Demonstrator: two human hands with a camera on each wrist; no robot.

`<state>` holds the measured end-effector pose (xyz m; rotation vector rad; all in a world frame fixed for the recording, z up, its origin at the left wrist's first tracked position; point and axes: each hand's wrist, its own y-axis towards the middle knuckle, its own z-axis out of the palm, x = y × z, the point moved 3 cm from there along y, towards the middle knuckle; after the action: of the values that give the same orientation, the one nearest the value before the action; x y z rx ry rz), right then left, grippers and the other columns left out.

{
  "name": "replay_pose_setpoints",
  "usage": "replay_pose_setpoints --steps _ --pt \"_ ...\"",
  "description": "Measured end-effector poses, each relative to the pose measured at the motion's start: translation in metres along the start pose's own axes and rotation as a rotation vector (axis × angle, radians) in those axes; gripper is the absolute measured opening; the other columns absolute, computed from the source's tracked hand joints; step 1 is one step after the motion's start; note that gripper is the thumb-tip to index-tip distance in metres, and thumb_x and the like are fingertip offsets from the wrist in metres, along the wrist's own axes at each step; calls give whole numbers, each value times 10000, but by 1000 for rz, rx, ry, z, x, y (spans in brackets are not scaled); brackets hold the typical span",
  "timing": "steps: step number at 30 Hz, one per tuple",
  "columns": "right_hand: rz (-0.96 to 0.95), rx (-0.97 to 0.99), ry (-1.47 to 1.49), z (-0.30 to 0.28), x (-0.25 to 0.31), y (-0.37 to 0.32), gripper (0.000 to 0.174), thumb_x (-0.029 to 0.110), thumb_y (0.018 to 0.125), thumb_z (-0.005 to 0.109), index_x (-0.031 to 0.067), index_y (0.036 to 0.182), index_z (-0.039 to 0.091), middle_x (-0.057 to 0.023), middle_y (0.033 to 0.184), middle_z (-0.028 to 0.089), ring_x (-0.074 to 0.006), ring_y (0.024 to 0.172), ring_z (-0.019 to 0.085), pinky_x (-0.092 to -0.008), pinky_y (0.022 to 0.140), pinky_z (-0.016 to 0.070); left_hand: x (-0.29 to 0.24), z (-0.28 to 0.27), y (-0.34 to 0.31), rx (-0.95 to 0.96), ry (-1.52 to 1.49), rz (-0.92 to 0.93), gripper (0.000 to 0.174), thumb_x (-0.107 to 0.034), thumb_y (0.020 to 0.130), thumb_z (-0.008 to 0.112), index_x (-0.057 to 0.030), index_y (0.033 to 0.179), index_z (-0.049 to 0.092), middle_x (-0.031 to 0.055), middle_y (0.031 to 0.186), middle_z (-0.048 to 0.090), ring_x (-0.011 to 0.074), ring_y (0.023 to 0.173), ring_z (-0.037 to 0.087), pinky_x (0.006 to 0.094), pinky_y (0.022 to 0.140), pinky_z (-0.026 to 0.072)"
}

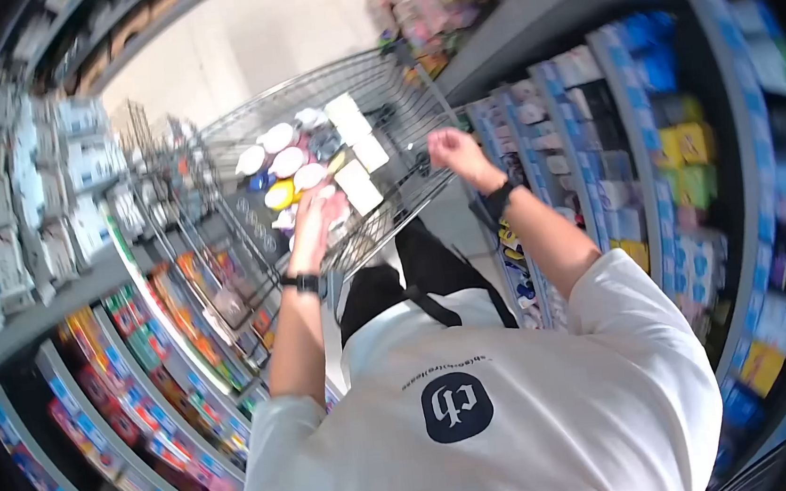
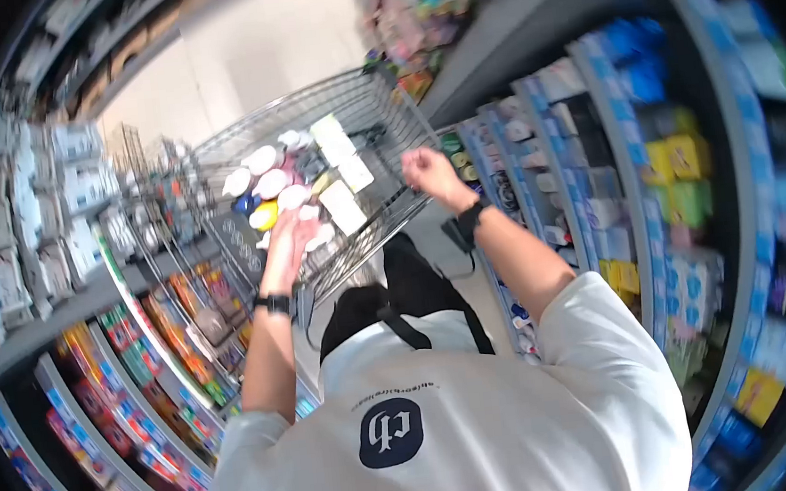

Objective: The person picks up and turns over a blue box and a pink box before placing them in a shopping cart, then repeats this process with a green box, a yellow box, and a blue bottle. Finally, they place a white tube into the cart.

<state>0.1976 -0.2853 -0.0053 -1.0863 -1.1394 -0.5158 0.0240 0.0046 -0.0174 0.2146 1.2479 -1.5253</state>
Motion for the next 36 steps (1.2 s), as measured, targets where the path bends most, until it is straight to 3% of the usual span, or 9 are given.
replay_pose_setpoints --steps 2,3,11,19,25,27,30,32,36 --pt "15 -78 3 -14 -24 -6 165 113 923 603 1 1043 584 -23 779 615 -105 653 579 -264 592 483 3 -33 32 -50 153 5 275 -194 1002 495 -18 1209 539 137 1016 667 186 857 671 292 753 552" --pt "123 -92 -30 -27 -19 -145 153 101 916 602 0 1030 585 -23 774 613 -103 651 578 -264 583 478 15 -19 -91 -121 279 -137 266 -177 998 487 -7 1194 547 131 976 671 174 806 671 277 709 555" --pt "343 -636 27 -106 -82 -342 282 123 882 601 -22 1123 624 -67 788 635 -145 663 601 -277 590 484 -12 21 -67 -43 405 -123 282 -148 979 457 6 1206 523 123 924 648 178 730 651 272 621 549" --pt "150 -873 327 -147 -110 -457 255 117 883 595 -19 1094 636 -70 804 633 -156 681 599 -300 595 487 13 223 -79 312 798 38 255 -161 980 465 -37 1194 525 82 923 653 153 750 625 280 658 518" --pt "-22 -1108 -81 -200 -114 -544 213 118 914 585 16 1093 638 -66 784 650 -163 701 626 -322 630 500 98 375 -162 703 874 -37 231 -122 972 487 -7 1161 552 87 945 656 154 788 649 275 684 526" --pt "-208 -1258 -239 -216 -100 -570 192 102 919 589 36 1091 642 -76 815 661 -171 693 637 -315 641 508 119 412 -185 768 893 -25 242 -133 968 506 -3 1165 560 90 957 657 154 801 650 276 709 528" --pt "-296 -1281 -137 -223 -42 -601 200 80 918 590 41 1110 632 -77 829 646 -180 659 621 -306 640 514 139 460 -205 888 897 18 247 -99 966 523 12 1185 550 94 1003 654 157 833 649 260 729 517" --pt "-300 -1337 -144 -229 -16 -608 220 78 918 592 46 1134 620 -72 833 634 -173 641 607 -305 637 516 147 493 -220 1080 905 161 238 -79 960 542 18 1177 554 90 1007 649 155 830 644 263 723 510" --pt "-320 -1376 -146 -232 35 -615 298 75 899 625 63 1194 588 -60 863 592 -169 626 574 -315 649 520 141 560 -266 1208 941 340 224 -80 946 565 1 1155 573 66 956 646 130 749 623 288 679 513"
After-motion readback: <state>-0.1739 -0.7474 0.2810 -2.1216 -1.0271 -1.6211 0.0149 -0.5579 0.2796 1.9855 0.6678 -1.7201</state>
